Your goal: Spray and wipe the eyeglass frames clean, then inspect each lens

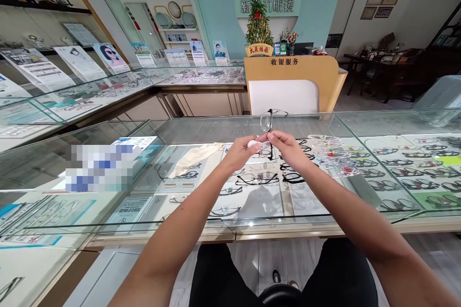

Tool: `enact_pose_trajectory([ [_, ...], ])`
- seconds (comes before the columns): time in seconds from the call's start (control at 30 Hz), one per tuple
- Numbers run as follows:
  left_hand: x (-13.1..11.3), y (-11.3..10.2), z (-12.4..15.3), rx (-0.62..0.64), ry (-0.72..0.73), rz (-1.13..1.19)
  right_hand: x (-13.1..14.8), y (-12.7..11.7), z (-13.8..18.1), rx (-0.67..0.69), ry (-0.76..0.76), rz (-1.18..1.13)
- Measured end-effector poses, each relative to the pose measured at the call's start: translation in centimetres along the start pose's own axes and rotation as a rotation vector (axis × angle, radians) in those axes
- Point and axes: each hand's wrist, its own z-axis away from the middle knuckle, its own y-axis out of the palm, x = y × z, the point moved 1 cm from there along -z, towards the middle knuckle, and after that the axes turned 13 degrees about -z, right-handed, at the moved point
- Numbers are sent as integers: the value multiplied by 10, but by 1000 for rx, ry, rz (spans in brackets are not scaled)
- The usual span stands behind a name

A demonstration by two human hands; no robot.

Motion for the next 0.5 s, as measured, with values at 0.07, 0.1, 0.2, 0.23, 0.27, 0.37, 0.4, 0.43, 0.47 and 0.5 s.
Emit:
enact_pose_trajectory([
  [0.07,8,-6,-3,-46,-32,85,-1,-2,0,-26,1,9],
  [0.1,15,-12,-6,-96,-52,113,-2,-4,-1,-44,1,4],
  [0.2,44,-37,-16,-370,-169,26,-6,-12,-3,-88,0,-54],
  [0.23,56,-45,-18,-465,-252,-42,-7,-14,-4,-92,0,-75],
  [0.27,67,-52,-20,-503,-302,-77,-9,-15,-4,-93,0,-92],
  [0.37,95,-65,-21,-529,-442,-252,-11,-16,-4,-86,2,-106],
  [0.4,102,-67,-20,-513,-466,-290,-11,-16,-4,-86,4,-101],
  [0.43,108,-67,-20,-489,-481,-316,-11,-16,-3,-87,7,-92],
  [0.47,113,-67,-19,-462,-487,-324,-11,-15,-3,-89,9,-82],
  [0.5,117,-66,-18,-434,-492,-334,-11,-15,-2,-91,11,-72],
])
